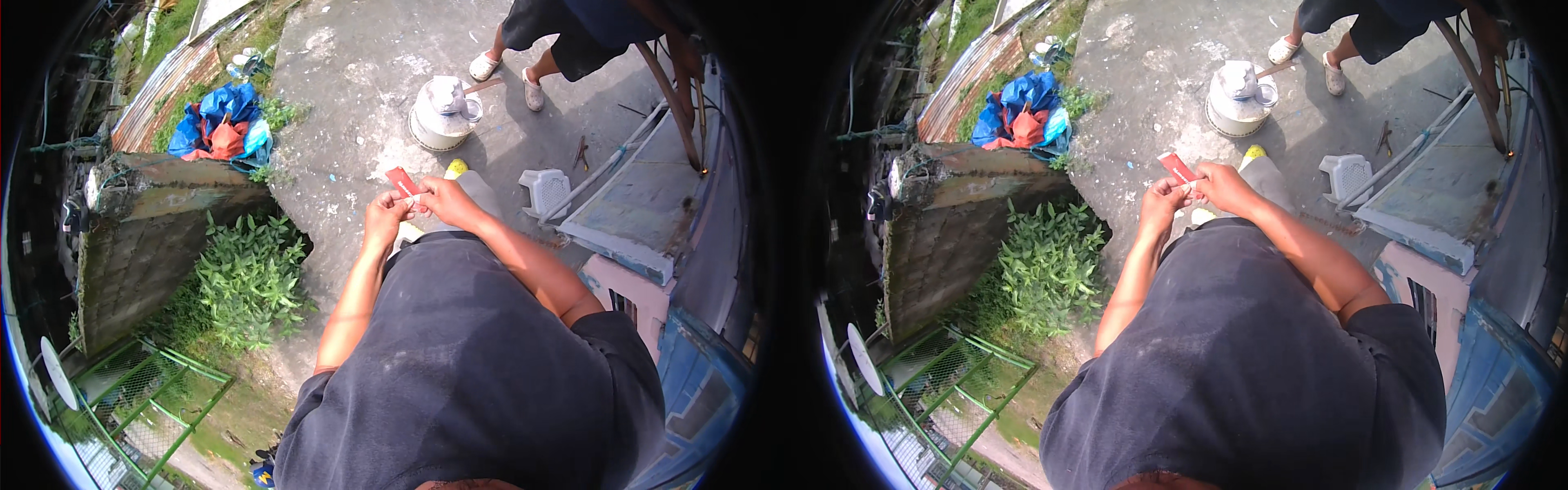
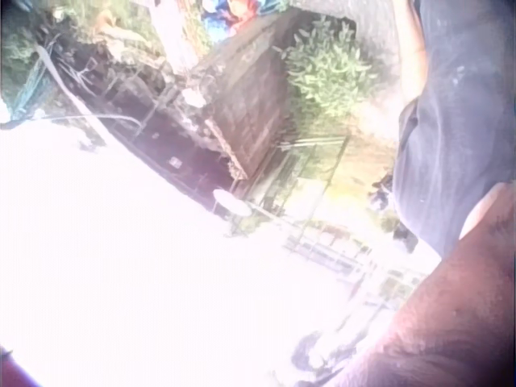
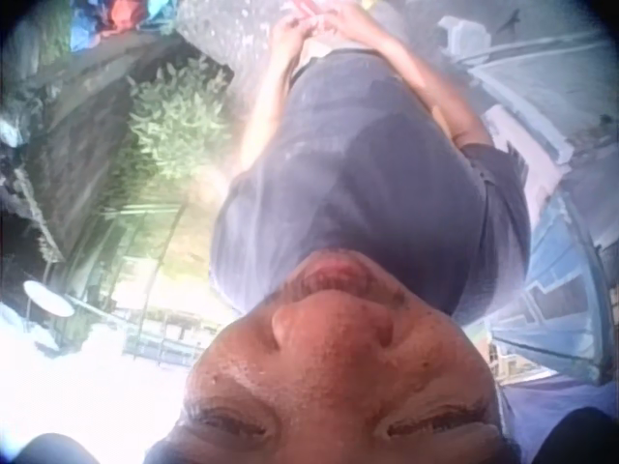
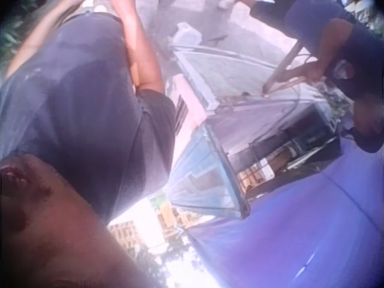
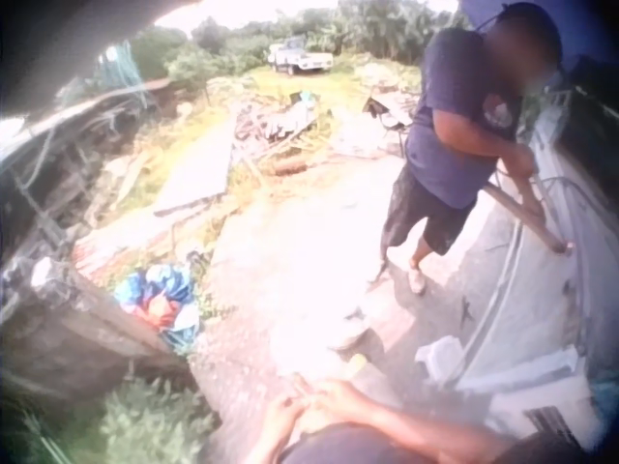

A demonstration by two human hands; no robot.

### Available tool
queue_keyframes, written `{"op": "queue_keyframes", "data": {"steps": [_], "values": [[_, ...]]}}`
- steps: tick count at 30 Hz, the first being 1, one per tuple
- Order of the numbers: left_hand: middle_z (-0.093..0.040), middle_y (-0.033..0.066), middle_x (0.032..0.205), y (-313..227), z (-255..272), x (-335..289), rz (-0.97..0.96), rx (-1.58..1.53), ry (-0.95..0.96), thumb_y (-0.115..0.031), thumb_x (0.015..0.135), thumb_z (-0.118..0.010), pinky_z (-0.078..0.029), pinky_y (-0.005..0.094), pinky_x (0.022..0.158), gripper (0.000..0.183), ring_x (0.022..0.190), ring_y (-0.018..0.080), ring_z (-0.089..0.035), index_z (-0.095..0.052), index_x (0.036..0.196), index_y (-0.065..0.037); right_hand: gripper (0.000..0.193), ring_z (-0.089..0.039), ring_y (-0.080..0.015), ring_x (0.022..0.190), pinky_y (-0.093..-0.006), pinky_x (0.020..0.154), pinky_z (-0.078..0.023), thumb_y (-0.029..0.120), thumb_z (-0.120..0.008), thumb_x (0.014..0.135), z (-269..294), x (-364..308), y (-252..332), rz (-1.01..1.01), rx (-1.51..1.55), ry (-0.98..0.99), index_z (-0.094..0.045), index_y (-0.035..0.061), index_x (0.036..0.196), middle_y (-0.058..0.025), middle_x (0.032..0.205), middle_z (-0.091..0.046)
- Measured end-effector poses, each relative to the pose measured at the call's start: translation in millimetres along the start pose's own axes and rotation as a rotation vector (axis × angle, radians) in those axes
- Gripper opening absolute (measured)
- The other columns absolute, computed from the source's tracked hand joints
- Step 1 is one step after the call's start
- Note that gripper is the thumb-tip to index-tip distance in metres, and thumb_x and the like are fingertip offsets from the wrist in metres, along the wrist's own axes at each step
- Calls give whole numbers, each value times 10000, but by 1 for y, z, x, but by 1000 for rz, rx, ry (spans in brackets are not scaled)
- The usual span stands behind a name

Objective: The person prepares a body filler mixture on a sandpaper sheet using a wooden stick and a putty knife, then applies the filler to a damaged area on a blue truck body.

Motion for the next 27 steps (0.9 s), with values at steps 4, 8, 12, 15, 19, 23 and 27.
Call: {"op": "queue_keyframes", "data": {"steps": [4,8,12,15,19,23,27], "values": [[-714,98,909,-1,-8,36,61,47,12,-36,916,-640,-542,257,710,58,803,168,-707,-618,965,-14,182,-635,-130,693,-316,622,-495,133,-614,906,18,23,-41,-44,121,-12,-595,-42,860,-118,740,-644],[-715,97,871,-3,-24,81,154,69,49,-15,904,-639,-544,264,698,25,777,172,-709,-619,909,-28,244,-622,-140,721,-324,652,-472,195,-645,906,49,42,-54,-16,52,-99,-585,-35,855,-115,748,-640],[-726,107,874,-6,-52,123,178,167,79,-50,914,-654,-544,244,699,59,776,167,-711,-648,941,3,226,-646,-164,697,-330,627,-490,166,-631,909,92,60,-39,-125,41,-128,-544,-28,831,-129,724,-637],[-730,121,917,-1,-73,165,203,249,87,-95,927,-663,-550,241,735,151,809,158,-709,-660,986,44,198,-650,-154,671,-325,593,-497,133,-614,912,133,83,-56,-181,-20,-136,-547,-29,819,-112,713,-641],[-726,112,940,3,-90,218,280,213,127,-100,946,-634,-558,257,761,193,848,156,-705,-658,1056,57,188,-644,-127,671,-300,587,-504,131,-615,914,163,126,-98,-243,214,-80,-569,-11,799,-90,734,-663],[-717,102,957,17,-96,261,318,246,81,-107,942,-641,-556,250,765,202,853,151,-702,-651,1067,52,183,-629,-121,650,-290,584,-506,131,-617,912,178,158,-134,-323,302,-15,-583,-10,801,-84,746,-665],[-712,92,927,35,-101,299,400,277,61,-83,932,-649,-549,236,724,144,824,136,-693,-651,1011,37,175,-630,-116,658,-282,588,-507,142,-625,910,194,181,-170,-401,354,27,-603,-8,823,-79,757,-667]]}}
Point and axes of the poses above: each hand's wrist, its own x-axis towards the middle knuckle, its own z-axis out of the back of the hand, y = z × x, the point moved 9 cm from there along x, towards the middle knuckle
